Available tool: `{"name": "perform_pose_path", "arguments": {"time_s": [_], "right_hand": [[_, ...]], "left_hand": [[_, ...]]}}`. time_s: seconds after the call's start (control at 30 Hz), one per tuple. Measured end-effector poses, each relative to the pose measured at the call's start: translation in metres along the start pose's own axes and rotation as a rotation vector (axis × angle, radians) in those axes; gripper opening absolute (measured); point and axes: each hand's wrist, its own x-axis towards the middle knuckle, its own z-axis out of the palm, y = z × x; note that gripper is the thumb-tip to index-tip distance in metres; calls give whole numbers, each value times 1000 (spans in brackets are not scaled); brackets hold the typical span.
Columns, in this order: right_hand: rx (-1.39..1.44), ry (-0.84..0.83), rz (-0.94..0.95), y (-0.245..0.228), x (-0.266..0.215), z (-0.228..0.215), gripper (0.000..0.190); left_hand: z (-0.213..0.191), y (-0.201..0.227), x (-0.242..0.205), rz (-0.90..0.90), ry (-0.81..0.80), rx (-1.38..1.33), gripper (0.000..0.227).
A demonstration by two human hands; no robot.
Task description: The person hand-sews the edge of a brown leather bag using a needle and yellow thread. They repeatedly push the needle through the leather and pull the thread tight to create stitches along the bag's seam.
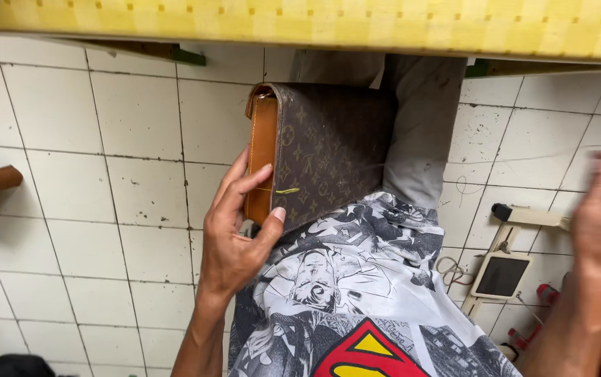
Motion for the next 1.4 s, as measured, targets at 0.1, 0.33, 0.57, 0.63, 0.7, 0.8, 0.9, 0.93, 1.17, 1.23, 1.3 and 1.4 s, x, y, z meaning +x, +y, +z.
{"name": "perform_pose_path", "arguments": {"time_s": [0.1, 0.33, 0.57, 0.63, 0.7, 0.8, 0.9, 0.93, 1.17, 1.23, 1.3, 1.4], "right_hand": [[341, 10, -138, -148, 9, -28, 7], [869, -204, -568, -308, 41, -37, 32], [906, -324, -626, -336, 53, -31, 9], [945, -335, -643, -338, 58, -36, 9], [980, -344, -655, -335, 60, -35, 10], [942, -373, -627, -333, 55, -25, 9], [998, -333, -625, -337, 51, -18, 7], [1038, -372, -564, -338, 50, -15, 8], [1134, -413, -465, -353, 49, -5, 9], [1182, -371, -447, -357, 46, 6, 5], [1227, -328, -431, -360, 45, 12, 7], [1227, -288, -454, -364, 47, 13, 7]], "left_hand": [[-10, -7, 2, 13, -73, -92, 40], [-20, -5, 11, 255, -31, 203, 16], [-29, 3, 12, 180, -91, 235, 7], [-36, 8, 12, 145, -119, 144, 9], [-41, 10, 11, 113, -153, 50, 13], [-45, 6, 7, 80, -135, -303, 16], [-44, -3, 8, 2, -141, -851, 21], [-41, -5, 11, 55, -73, -708, 18], [-34, -6, 28, 678, 29, 542, 15], [-30, -24, 27, 643, 100, 544, 11], [-25, -40, 26, 608, 174, 544, 7], [-15, -53, 26, 558, 290, 450, 3]]}}
